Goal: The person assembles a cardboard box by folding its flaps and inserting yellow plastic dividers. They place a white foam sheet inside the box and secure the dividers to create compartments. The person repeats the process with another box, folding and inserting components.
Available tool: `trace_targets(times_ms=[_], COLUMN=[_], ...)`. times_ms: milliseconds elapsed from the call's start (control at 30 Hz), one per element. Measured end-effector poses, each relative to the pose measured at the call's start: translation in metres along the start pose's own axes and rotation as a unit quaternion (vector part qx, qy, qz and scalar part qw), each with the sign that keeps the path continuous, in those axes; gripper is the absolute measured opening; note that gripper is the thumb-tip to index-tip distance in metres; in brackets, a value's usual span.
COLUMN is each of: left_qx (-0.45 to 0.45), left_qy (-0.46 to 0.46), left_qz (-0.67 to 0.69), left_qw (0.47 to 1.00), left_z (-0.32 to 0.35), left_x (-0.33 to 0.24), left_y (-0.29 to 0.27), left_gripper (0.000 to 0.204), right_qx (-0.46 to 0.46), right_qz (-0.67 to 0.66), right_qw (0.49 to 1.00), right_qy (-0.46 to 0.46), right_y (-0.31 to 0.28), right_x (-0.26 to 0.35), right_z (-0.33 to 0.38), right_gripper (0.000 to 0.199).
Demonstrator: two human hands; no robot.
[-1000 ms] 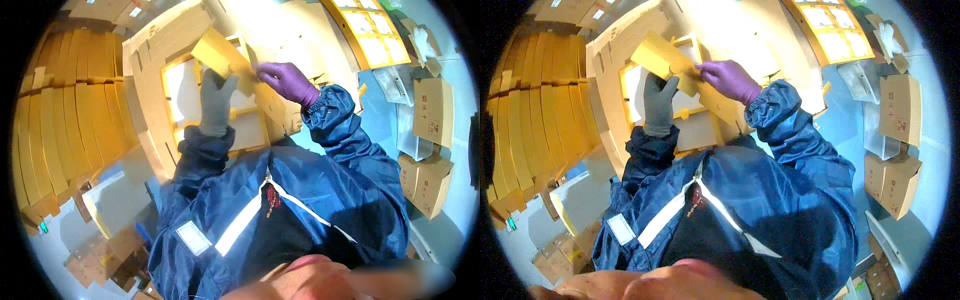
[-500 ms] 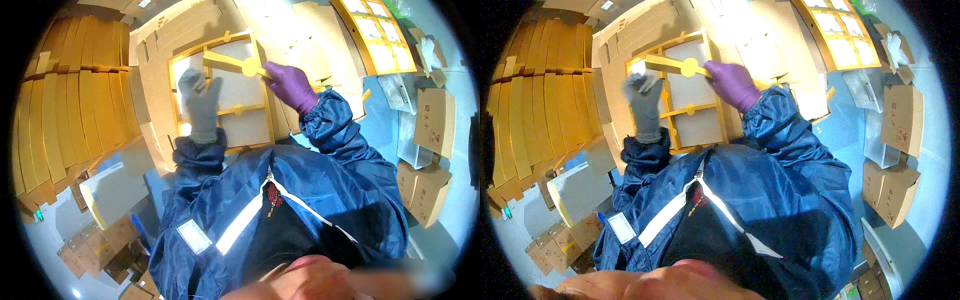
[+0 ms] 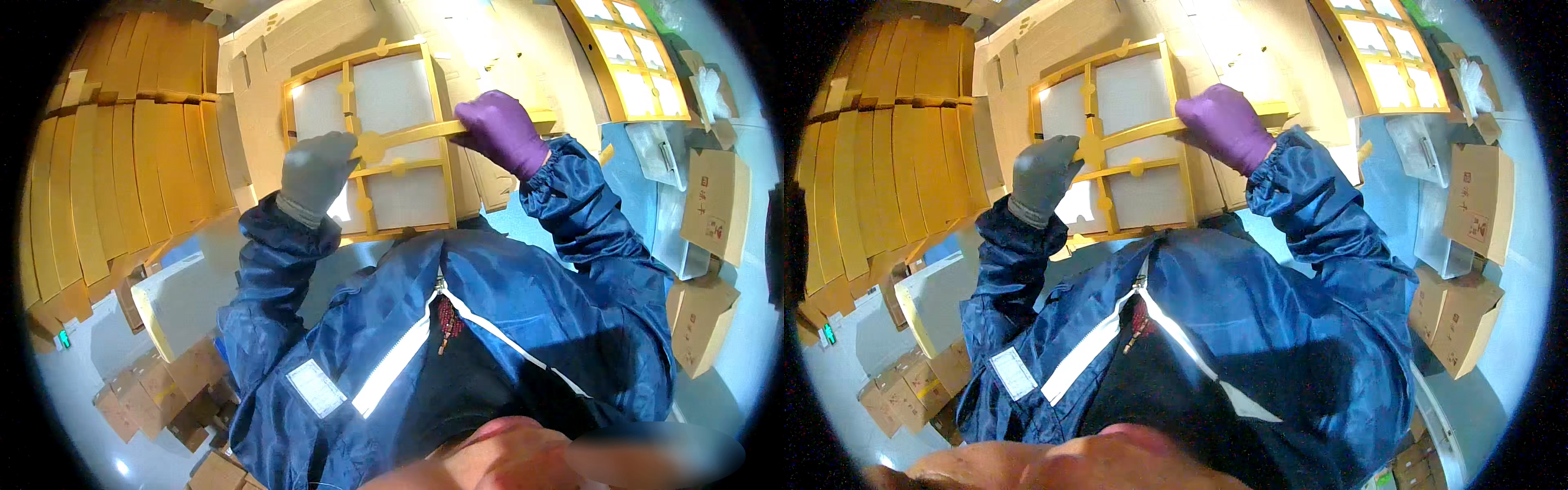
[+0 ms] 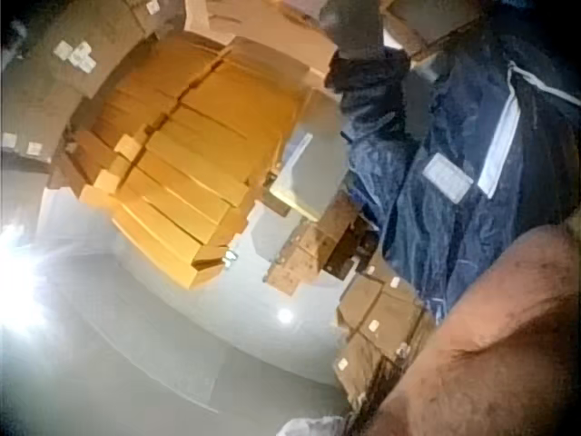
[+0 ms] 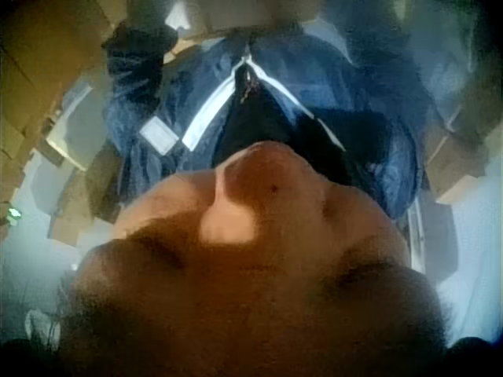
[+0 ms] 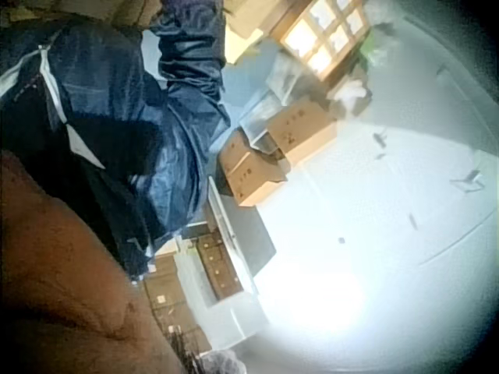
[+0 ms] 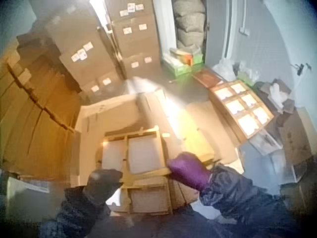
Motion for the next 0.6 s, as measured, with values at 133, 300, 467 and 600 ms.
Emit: trace_targets(times_ms=[133, 300, 467, 600], left_qx=[0.011, 0.074, 0.062, 0.118], left_qy=[-0.006, -0.051, -0.073, -0.108], left_qz=[0.002, 0.015, 0.083, 0.082], left_qw=[1.000, 0.996, 0.992, 0.984], left_z=[0.007, 0.030, 0.069, 0.092], left_x=[0.002, 0.026, 0.058, 0.081], left_y=[0.007, 0.017, 0.041, 0.064], left_gripper=[0.023, 0.022, 0.019, 0.018], right_qx=[-0.011, 0.010, 0.148, 0.159], right_qz=[0.004, -0.093, -0.087, -0.101], right_qw=[1.000, 0.994, 0.985, 0.981], right_qy=[0.021, -0.064, -0.014, -0.048], right_y=[0.009, 0.008, 0.033, 0.036], right_x=[0.007, 0.007, -0.008, 0.001], right_z=[-0.009, -0.009, -0.005, -0.013], right_gripper=[0.013, 0.090, 0.029, 0.017])
Point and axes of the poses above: each hand's wrist, its own z-axis away from the middle knuckle, its own y-axis out of the palm, x = y × z, the point moved 4 cm from there along -z, towards the middle knuckle, and after that the axes turned 12 degrees about x, right-handed, at the moved point
